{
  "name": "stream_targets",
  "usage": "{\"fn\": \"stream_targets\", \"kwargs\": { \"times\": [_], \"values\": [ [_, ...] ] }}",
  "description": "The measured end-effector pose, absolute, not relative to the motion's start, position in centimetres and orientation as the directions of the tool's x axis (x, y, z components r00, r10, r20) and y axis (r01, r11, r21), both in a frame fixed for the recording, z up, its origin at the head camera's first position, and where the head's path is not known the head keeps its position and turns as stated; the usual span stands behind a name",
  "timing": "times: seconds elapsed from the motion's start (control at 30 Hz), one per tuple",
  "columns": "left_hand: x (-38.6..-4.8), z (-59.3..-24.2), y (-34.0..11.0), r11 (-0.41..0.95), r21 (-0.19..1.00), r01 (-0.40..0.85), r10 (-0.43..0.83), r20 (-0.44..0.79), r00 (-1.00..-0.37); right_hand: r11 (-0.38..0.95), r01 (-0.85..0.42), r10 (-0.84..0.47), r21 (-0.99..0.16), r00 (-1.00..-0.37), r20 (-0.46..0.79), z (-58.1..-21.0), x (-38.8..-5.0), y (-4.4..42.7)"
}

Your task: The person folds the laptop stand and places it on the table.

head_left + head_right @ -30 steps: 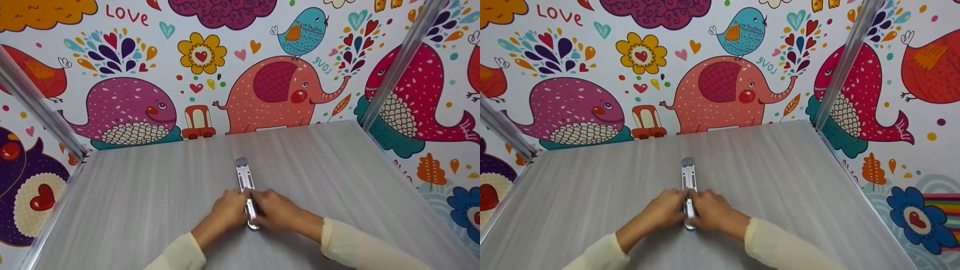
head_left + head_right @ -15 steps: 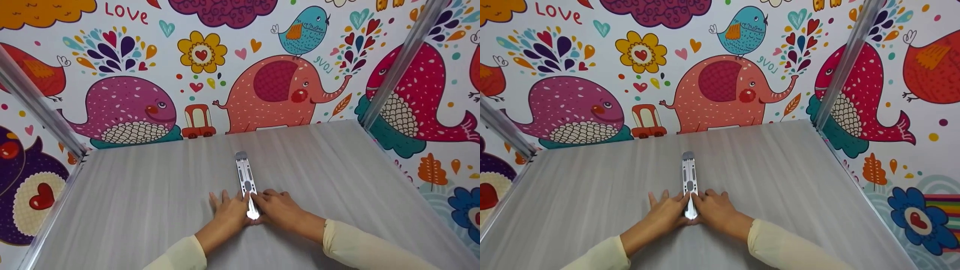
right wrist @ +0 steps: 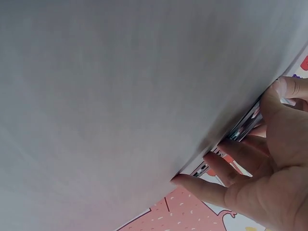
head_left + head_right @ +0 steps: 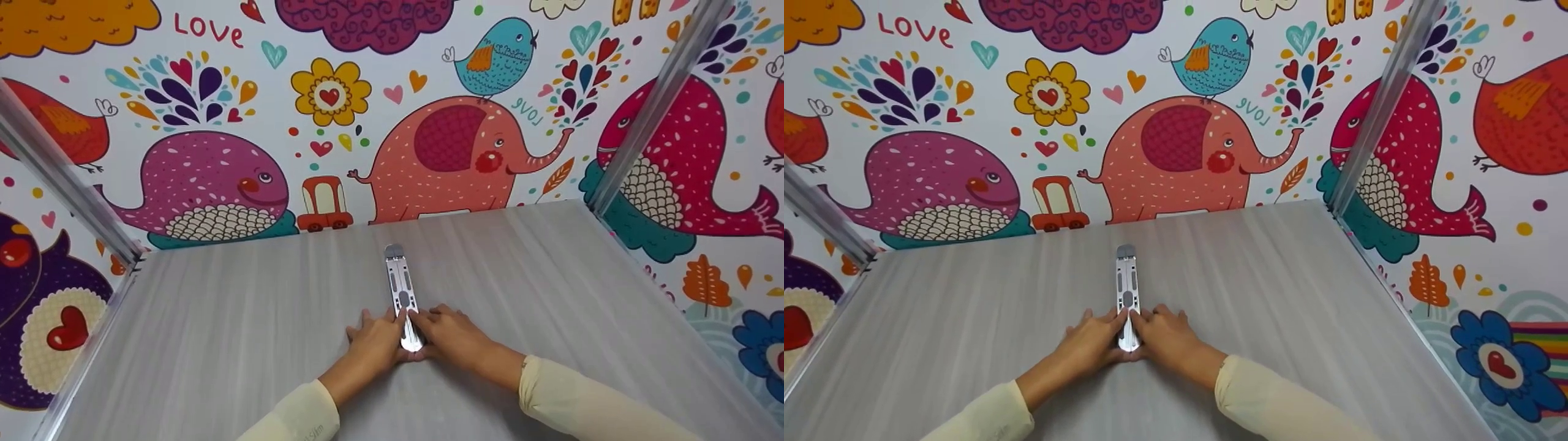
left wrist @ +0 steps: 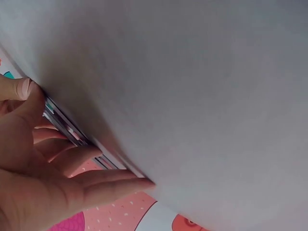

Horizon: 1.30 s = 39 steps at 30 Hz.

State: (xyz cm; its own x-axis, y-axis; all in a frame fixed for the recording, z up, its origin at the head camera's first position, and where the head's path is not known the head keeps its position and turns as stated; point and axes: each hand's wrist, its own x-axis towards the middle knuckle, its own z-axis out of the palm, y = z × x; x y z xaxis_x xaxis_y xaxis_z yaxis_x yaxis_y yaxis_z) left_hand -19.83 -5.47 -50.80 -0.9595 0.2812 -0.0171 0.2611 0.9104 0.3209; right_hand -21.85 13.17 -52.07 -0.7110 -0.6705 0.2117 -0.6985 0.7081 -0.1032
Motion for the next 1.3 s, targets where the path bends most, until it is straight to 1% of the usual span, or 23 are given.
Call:
{"fn": "stream_targets", "kwargs": {
  "times": [0.2,0.37,0.53,0.73,0.83,1.17,1.3],
  "values": [
    [-20.0,-50.9,-5.4,0.918,0.284,0.276,0.286,0.008,-0.958,0.718,-0.687,-0.659,-0.109,-0.722,0.210,-52.1,-22.1,13.0],
    [-19.9,-51.1,-5.5,0.913,0.296,0.280,0.293,0.003,-0.956,0.722,-0.681,-0.654,-0.121,-0.729,0.200,-52.3,-22.0,13.0],
    [-20.1,-51.1,-5.6,0.907,0.314,0.280,0.295,0.000,-0.956,0.718,-0.688,-0.659,-0.107,-0.721,0.216,-52.3,-22.1,13.0],
    [-20.4,-50.9,-5.9,0.910,0.289,0.299,0.309,0.011,-0.951,0.691,-0.715,-0.673,-0.103,-0.689,0.269,-51.9,-22.3,12.9],
    [-20.3,-51.0,-6.1,0.909,0.291,0.298,0.309,0.007,-0.951,0.681,-0.724,-0.681,-0.105,-0.680,0.271,-51.9,-22.4,12.9],
    [-20.7,-50.8,-6.6,0.901,0.303,0.310,0.326,-0.002,-0.946,0.688,-0.714,-0.676,-0.131,-0.696,0.242,-51.8,-22.7,12.6],
    [-20.7,-50.6,-6.8,0.889,0.332,0.316,0.340,-0.017,-0.940,0.678,-0.720,-0.693,-0.149,-0.693,0.200,-51.6,-22.9,12.7]
  ]
}}
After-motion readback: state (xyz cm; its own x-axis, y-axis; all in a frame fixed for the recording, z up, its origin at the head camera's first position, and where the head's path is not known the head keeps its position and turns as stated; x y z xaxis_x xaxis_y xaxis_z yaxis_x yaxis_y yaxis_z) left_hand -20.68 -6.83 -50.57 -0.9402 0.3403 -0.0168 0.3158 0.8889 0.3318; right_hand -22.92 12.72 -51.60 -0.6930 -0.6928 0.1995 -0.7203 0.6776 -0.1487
